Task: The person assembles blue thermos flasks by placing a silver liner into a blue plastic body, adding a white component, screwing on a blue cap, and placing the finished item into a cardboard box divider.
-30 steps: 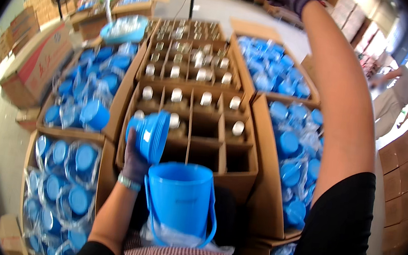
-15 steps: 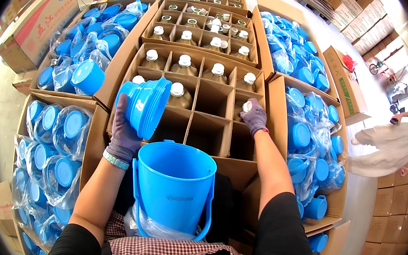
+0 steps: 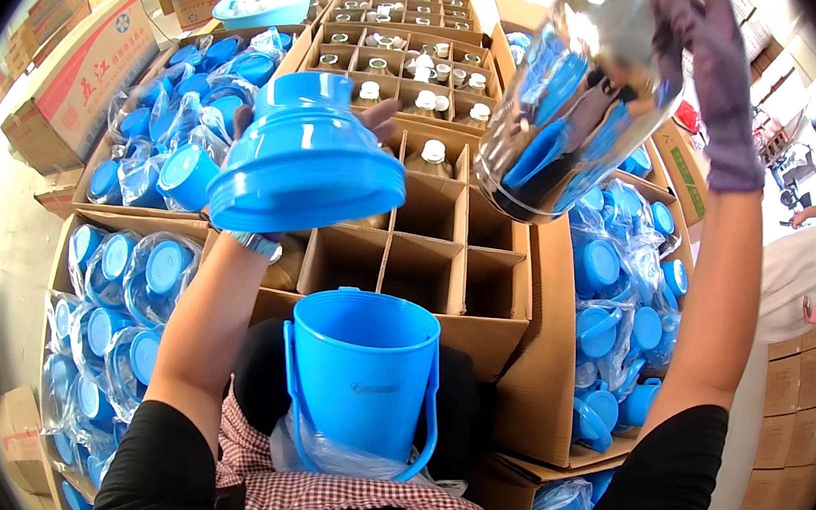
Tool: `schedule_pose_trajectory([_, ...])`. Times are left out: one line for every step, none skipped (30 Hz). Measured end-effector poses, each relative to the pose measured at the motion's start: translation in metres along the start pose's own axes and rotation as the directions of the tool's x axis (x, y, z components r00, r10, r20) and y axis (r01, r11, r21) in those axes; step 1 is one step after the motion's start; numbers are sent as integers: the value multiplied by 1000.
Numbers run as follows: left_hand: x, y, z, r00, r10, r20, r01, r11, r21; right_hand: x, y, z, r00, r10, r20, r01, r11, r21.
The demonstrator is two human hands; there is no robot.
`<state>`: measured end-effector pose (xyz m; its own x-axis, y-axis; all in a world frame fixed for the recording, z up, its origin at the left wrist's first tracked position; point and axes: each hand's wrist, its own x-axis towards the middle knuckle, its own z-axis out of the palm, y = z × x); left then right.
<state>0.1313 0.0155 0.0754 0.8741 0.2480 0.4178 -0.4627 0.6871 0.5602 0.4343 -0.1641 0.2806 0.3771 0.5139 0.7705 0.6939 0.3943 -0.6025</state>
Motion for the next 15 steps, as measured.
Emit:
schedule_pose_trajectory([7,2,11,1000,-2,3,2,994,111,6,-15,14,993,-23,-120,24,1000,10])
schedule_pose_trajectory([10,5,19,1000,-1,-4,2,980,200,17,-23,16,999,9,-38,-7,999,48])
schedule_pose_trajectory([9,8,24,1000,6,-16,-1,965,262,30,-29,17,998,39,44,-43,996,81])
schedule_pose_trajectory([9,13,24,999,3,-39,10,949,316,42,-30,20,989,68,128,-82,990,114])
schedule_pose_trajectory([10,12,22,999,2,-48,14,945,326,55,-35,11,975,95,202,-118,988,101])
schedule_pose_trajectory([1,13,18,996,6,-94,28,932,361,63,-21,16,964,82,253,-127,978,166])
schedule_pose_trajectory([-25,27,14,984,27,-179,54,900,433,68,3,40,947,62,317,-157,945,286])
schedule_pose_trajectory([-43,30,9,972,35,-234,81,880,469,71,24,57,945,0,328,-135,910,392])
schedule_pose_trajectory([-64,36,5,953,52,-297,114,849,515,70,40,77,945,-3,326,-154,877,455])
schedule_pose_trajectory([-92,41,2,928,69,-367,161,812,561,58,43,95,953,45,300,-142,939,312])
schedule_pose_trajectory([-111,45,-4,904,83,-419,200,784,588,50,53,106,929,55,366,-202,903,378])
schedule_pose_trajectory([-130,46,-8,880,96,-465,241,752,613,44,66,114,902,60,429,-262,863,432])
schedule_pose_trajectory([-145,46,-12,859,110,-499,274,726,631,38,78,122,901,66,428,-267,863,429])
schedule_pose_trajectory([-156,47,-17,841,127,-526,298,703,646,34,93,130,862,94,498,-338,839,426])
schedule_pose_trajectory([-167,47,-24,822,148,-551,320,680,660,27,90,143,815,115,568,-407,811,420])
